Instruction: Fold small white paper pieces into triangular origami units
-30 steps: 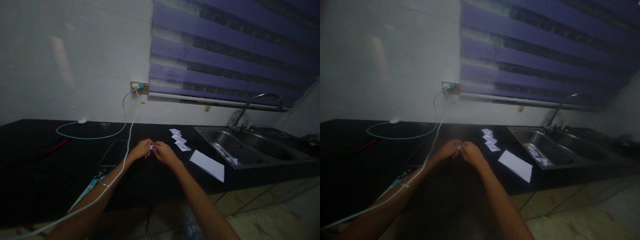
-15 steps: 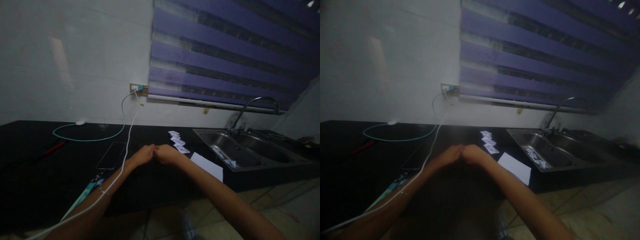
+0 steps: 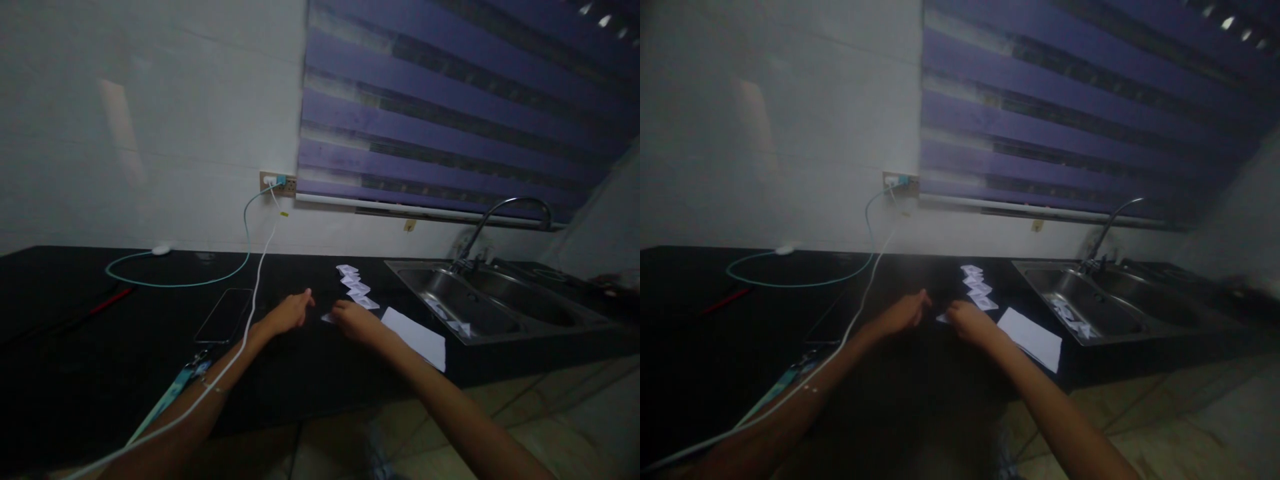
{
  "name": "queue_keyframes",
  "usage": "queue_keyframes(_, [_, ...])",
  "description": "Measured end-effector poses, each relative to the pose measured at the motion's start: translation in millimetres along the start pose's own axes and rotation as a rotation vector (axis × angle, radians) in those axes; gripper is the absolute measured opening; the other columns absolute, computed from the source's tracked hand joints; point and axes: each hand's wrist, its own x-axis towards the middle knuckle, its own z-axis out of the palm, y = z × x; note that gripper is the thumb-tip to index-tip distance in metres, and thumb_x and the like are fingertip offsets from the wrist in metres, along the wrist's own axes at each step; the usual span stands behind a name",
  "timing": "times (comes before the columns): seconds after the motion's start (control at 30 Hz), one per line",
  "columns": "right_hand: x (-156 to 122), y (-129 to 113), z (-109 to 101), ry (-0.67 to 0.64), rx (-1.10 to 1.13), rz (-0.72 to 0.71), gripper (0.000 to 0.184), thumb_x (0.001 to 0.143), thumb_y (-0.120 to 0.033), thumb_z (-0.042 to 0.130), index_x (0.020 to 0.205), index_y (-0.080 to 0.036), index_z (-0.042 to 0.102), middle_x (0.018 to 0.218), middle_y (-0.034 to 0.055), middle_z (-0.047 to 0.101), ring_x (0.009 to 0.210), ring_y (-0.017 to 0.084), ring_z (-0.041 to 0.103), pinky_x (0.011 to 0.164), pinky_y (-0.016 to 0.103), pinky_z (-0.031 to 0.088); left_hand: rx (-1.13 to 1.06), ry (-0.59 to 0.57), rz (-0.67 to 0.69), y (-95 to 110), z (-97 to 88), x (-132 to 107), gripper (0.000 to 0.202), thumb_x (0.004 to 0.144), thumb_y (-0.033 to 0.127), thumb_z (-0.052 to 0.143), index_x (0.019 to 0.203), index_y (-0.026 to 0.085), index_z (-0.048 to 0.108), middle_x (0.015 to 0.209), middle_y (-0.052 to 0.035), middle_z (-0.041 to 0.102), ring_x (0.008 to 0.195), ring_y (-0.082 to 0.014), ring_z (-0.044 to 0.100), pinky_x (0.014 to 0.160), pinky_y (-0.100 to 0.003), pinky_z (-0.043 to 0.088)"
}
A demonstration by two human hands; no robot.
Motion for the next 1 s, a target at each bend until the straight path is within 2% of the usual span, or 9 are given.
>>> queue_keyframes(0.13, [-31.0, 37.3, 0.5, -0.014, -0.031, 0.111, 0.025, 0.083, -0.003, 0.047, 0.094, -0.013, 0.067, 0.097, 0.0132, 0.064, 0.088, 0.020, 0.060, 0.076, 0.027, 0.044, 0.002, -0.044, 0.007, -1.8, -0.3, 1.4, 0.070, 0.091, 0.064, 0.014, 0.091, 0.015, 0.064, 0.048, 0.0022, 0.050, 0.049, -0.0152, 0.052, 0.054, -0.026, 0.040])
queue_keyframes(0.3, [-51.4, 66.5, 5.5, 0.033, -0.084, 0.109, 0.036, 0.080, 0.001, 0.046, 0.104, -0.015, 0.067, 0.113, 0.0140, 0.061, 0.104, 0.023, 0.055, 0.088, 0.033, 0.044, 0.025, -0.075, 0.026, -0.5, -1.5, 0.8, 0.066, 0.092, 0.063, 0.016, 0.090, 0.016, 0.063, 0.050, 0.0028, 0.049, 0.050, -0.0152, 0.052, 0.056, -0.026, 0.040])
queue_keyframes(0.5, [-55.5, 74.9, 6.7, 0.066, -0.108, 0.078, 0.042, 0.074, 0.002, 0.051, 0.110, -0.015, 0.065, 0.120, 0.0141, 0.057, 0.110, 0.024, 0.050, 0.094, 0.038, 0.042, 0.007, -0.109, 0.051, -0.8, -4.1, 0.1, 0.065, 0.093, 0.061, 0.016, 0.091, 0.016, 0.063, 0.051, 0.0025, 0.050, 0.052, -0.0147, 0.052, 0.059, -0.026, 0.041])
queue_keyframes(0.63, [-59.8, 73.8, -1.0, 0.106, -0.045, 0.075, 0.030, 0.083, -0.010, 0.051, 0.109, -0.015, 0.064, 0.115, 0.0143, 0.059, 0.108, 0.024, 0.052, 0.094, 0.038, 0.042, -0.002, -0.104, 0.054, -3.9, -3.3, 1.3, 0.065, 0.093, 0.061, 0.016, 0.091, 0.016, 0.063, 0.051, 0.0027, 0.049, 0.050, -0.0142, 0.050, 0.057, -0.026, 0.040])
queue_keyframes(0.77, [-68.8, 75.7, -14.9, 0.171, 0.028, 0.129, 0.029, 0.087, -0.020, 0.053, 0.114, -0.015, 0.062, 0.117, 0.0154, 0.059, 0.110, 0.025, 0.053, 0.095, 0.037, 0.042, 0.004, -0.117, 0.060, -4.5, -3.6, 1.3, 0.065, 0.093, 0.061, 0.017, 0.090, 0.016, 0.063, 0.050, 0.0032, 0.047, 0.051, -0.0142, 0.050, 0.058, -0.026, 0.040])
queue_keyframes(0.9, [-88.3, 87.6, -20.4, 0.068, 0.123, 0.217, 0.025, 0.086, -0.025, 0.055, 0.106, -0.016, 0.067, 0.108, 0.0145, 0.065, 0.101, 0.023, 0.060, 0.092, 0.034, 0.044, 0.005, -0.128, 0.069, -5.0, -4.1, 1.6, 0.065, 0.093, 0.061, 0.018, 0.089, 0.015, 0.063, 0.051, 0.0028, 0.047, 0.050, -0.0138, 0.049, 0.056, -0.025, 0.039])
queue_keyframes(1.0, [-107.1, 97.3, -15.0, -0.016, 0.142, 0.314, 0.036, 0.076, -0.037, 0.069, 0.105, -0.016, 0.068, 0.104, 0.0134, 0.068, 0.094, 0.023, 0.064, 0.085, 0.030, 0.048, 0.027, -0.140, 0.079, -7.3, -3.7, 2.9, 0.065, 0.093, 0.060, 0.017, 0.088, 0.015, 0.063, 0.053, 0.0025, 0.048, 0.052, -0.0138, 0.049, 0.057, -0.026, 0.040])
